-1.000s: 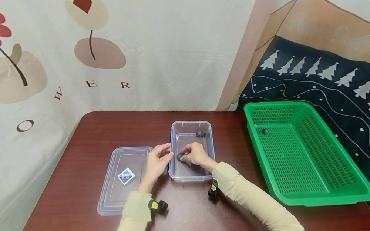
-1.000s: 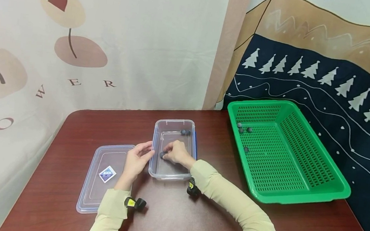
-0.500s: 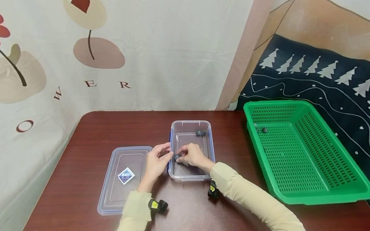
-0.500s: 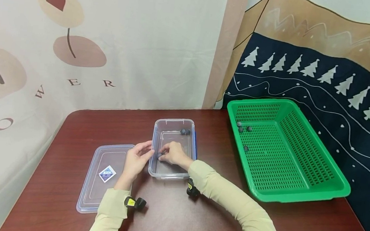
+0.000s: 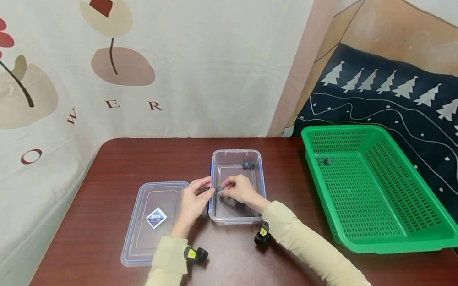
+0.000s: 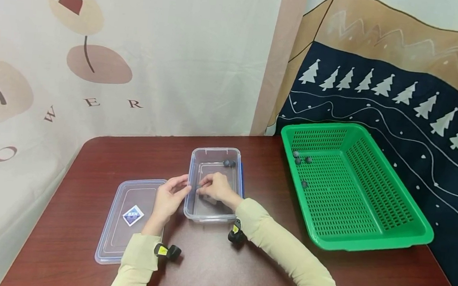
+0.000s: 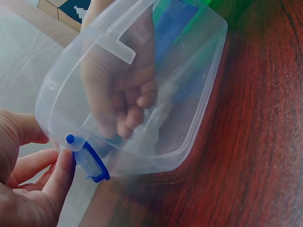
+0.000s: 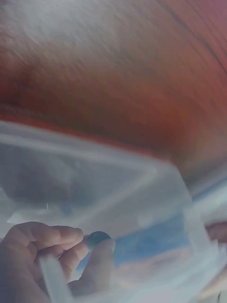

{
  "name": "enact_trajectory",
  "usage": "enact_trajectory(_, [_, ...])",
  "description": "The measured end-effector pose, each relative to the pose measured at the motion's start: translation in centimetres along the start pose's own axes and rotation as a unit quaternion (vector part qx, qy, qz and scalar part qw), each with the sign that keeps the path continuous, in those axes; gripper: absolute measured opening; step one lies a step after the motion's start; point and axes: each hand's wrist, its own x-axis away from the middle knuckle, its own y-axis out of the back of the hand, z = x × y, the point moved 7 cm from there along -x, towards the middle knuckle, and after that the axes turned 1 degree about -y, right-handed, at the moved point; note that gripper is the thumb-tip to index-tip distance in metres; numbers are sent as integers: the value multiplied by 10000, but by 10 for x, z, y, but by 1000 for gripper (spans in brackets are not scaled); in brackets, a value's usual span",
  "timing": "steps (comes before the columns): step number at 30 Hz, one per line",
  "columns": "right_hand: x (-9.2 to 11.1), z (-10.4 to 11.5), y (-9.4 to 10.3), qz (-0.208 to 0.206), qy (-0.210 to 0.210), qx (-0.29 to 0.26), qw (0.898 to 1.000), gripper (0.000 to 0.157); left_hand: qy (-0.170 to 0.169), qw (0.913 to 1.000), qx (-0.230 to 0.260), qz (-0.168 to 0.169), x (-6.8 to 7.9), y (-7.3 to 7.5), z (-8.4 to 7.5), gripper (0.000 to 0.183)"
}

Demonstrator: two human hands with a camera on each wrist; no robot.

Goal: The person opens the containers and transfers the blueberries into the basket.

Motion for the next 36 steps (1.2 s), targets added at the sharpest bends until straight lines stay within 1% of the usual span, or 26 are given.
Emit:
enact_trajectory(4, [0, 3, 11, -101, -34, -669, 9977, 18, 90, 10000, 21, -23, 0, 0, 0, 34])
enact_trajectory(6, [1, 7, 17, -95, 28, -855, 9963, 18, 95, 9999, 66, -21, 0, 0, -2, 33])
enact_trajectory(9, [2, 15, 30, -100, 93, -1047, 9944, 20, 65, 10000, 49, 15, 3, -1, -15, 33])
enact_trajectory(11, [2, 20, 42, -186, 78, -1067, 9941, 20, 81, 10000, 32, 32, 5, -1, -21, 33])
enact_trajectory(13, [2, 25, 57, -300, 45, -1066, 9938, 21, -16, 10000, 4, 38, 5, -1, -21, 32])
enact_trajectory(14, [2, 28, 65, -376, 12, -1085, 9934, 21, 40, 10000, 47, 39, 5, -1, -20, 32])
enact_trajectory(16, [2, 30, 81, -515, -43, -1082, 9928, 21, 34, 10000, 72, 42, 5, -1, -20, 32])
enact_trajectory(18, [2, 32, 99, -663, -50, -1061, 9921, 22, 4, 9999, 102, 38, 3, 0, -13, 32])
enact_trajectory(20, [4, 32, 118, -790, -123, -1052, 9912, 24, 108, 9999, 95, 17, 2, 0, -11, 33])
enact_trajectory(23, [8, 29, 146, -989, -320, -971, 9898, 27, 27, 10000, 30, -11, -1, 0, 1, 32])
enact_trajectory(26, [15, 24, 173, -1202, -507, -902, 9873, 29, 36, 10000, -42, -22, 0, 0, 0, 32])
enact_trajectory(29, [24, 17, 198, -1428, -547, -863, 9845, 32, 64, 10000, -2, -11, 1, 0, -4, 32])
enact_trajectory(32, [34, 9, 221, -1648, -549, -848, 9811, 35, 4, 10000, 13, 39, 4, 0, -16, 31])
enact_trajectory(34, [42, 3, 235, -1766, -534, -931, 9784, 36, -82, 9999, -40, 67, 6, -1, -24, 31])
enact_trajectory(36, [49, -6, 248, -1864, -534, -1076, 9751, 35, -73, 9999, -43, 62, 6, -1, -23, 31])
